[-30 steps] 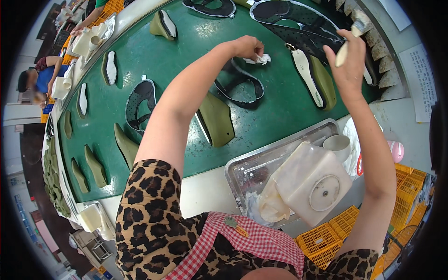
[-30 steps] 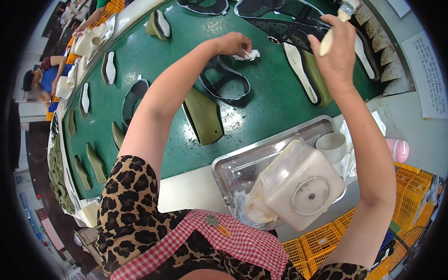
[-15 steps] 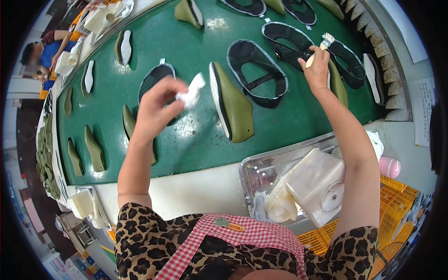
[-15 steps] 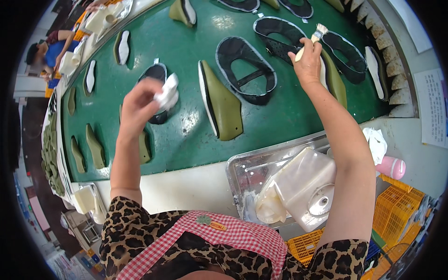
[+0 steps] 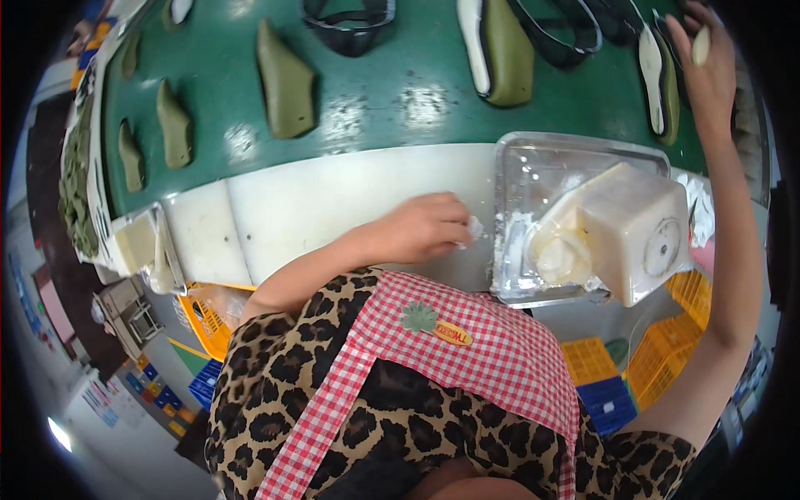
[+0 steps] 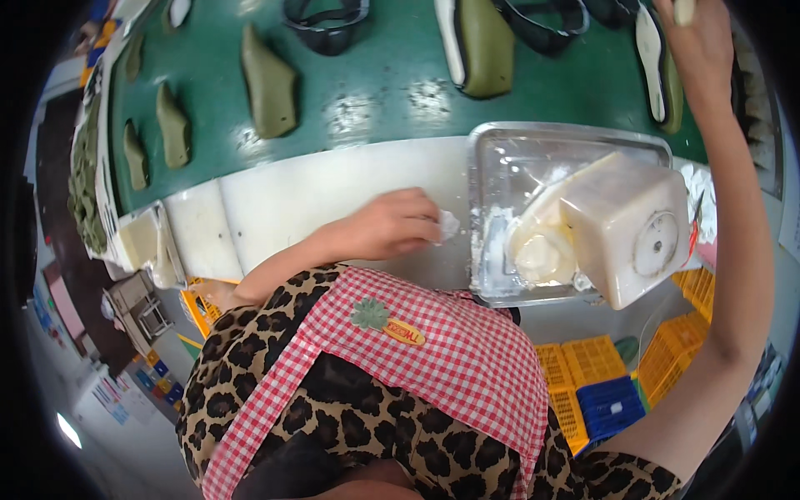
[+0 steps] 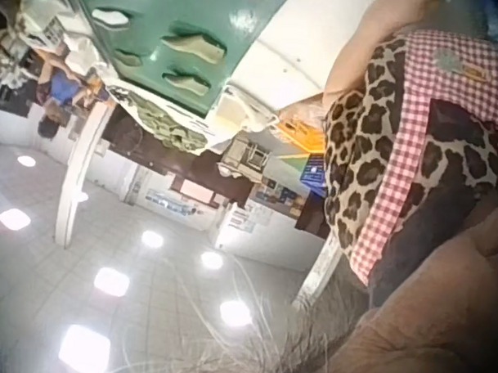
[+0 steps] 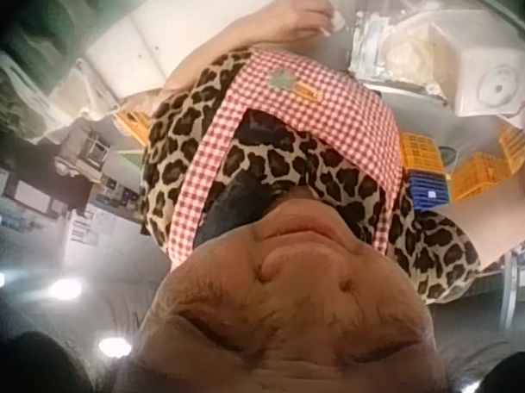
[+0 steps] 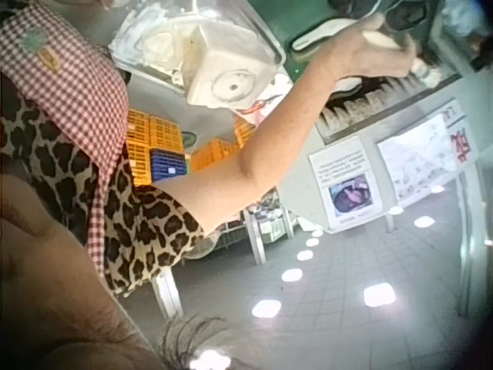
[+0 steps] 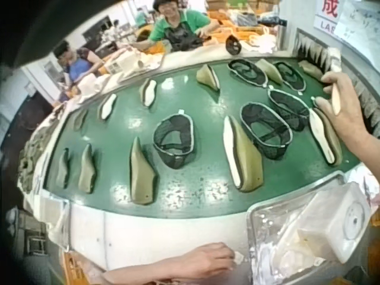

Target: Applying glue to shoe upper components using a brush on an assembly line.

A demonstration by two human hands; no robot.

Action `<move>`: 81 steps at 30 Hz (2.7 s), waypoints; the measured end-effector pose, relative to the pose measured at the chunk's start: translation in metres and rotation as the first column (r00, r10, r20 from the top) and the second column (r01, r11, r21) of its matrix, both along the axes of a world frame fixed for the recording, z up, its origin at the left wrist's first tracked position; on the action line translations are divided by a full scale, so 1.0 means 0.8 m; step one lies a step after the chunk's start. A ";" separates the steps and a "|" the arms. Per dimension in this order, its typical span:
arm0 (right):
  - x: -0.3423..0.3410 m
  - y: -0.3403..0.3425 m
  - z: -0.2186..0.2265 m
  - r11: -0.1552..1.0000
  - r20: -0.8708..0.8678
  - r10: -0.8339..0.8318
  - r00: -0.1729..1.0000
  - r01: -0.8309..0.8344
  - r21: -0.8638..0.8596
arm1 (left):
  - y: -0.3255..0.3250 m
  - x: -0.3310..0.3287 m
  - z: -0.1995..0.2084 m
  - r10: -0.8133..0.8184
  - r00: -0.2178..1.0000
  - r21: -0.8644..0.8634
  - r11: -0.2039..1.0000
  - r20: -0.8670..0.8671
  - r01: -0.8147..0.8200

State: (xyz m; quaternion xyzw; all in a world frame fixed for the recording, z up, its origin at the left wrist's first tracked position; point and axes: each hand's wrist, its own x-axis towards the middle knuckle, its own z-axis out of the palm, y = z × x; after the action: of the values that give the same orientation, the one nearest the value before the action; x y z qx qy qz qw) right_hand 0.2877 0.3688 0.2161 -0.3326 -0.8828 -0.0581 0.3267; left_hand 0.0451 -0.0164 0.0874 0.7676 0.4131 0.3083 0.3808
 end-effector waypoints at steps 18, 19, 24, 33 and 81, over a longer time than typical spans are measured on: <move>-0.067 -0.466 -0.139 0.841 -0.268 0.387 0.883 -0.456 -0.290 | -0.528 -0.132 0.002 0.953 -0.287 0.209 -0.262 -0.094 -0.942; -0.068 -0.476 -0.150 0.872 -0.221 0.332 0.917 -0.388 -0.299 | -0.574 -0.149 -0.003 0.915 -0.401 0.079 -0.397 -0.042 -0.914; -0.062 -0.398 -0.174 0.843 -0.296 0.321 0.900 -0.414 -0.344 | -0.613 -0.178 -0.094 0.616 -0.720 -0.652 -0.409 0.320 -0.639; -0.039 -0.362 -0.192 0.892 -0.416 0.142 0.898 -0.298 -0.340 | -0.582 -0.212 -0.285 0.769 -0.592 -0.336 -0.638 -0.241 -0.693; -0.014 -0.348 -0.188 0.882 -0.614 0.080 0.785 -0.343 -0.323 | -0.699 -0.177 -0.017 0.594 -0.797 0.596 -0.681 0.110 -0.425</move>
State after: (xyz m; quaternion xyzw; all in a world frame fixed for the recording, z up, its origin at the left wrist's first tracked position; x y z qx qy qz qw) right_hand 0.2763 0.0907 0.0658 -0.2924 -0.7627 0.2749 0.5073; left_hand -0.0965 -0.5759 0.0736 -0.0134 0.8726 0.2758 -0.4030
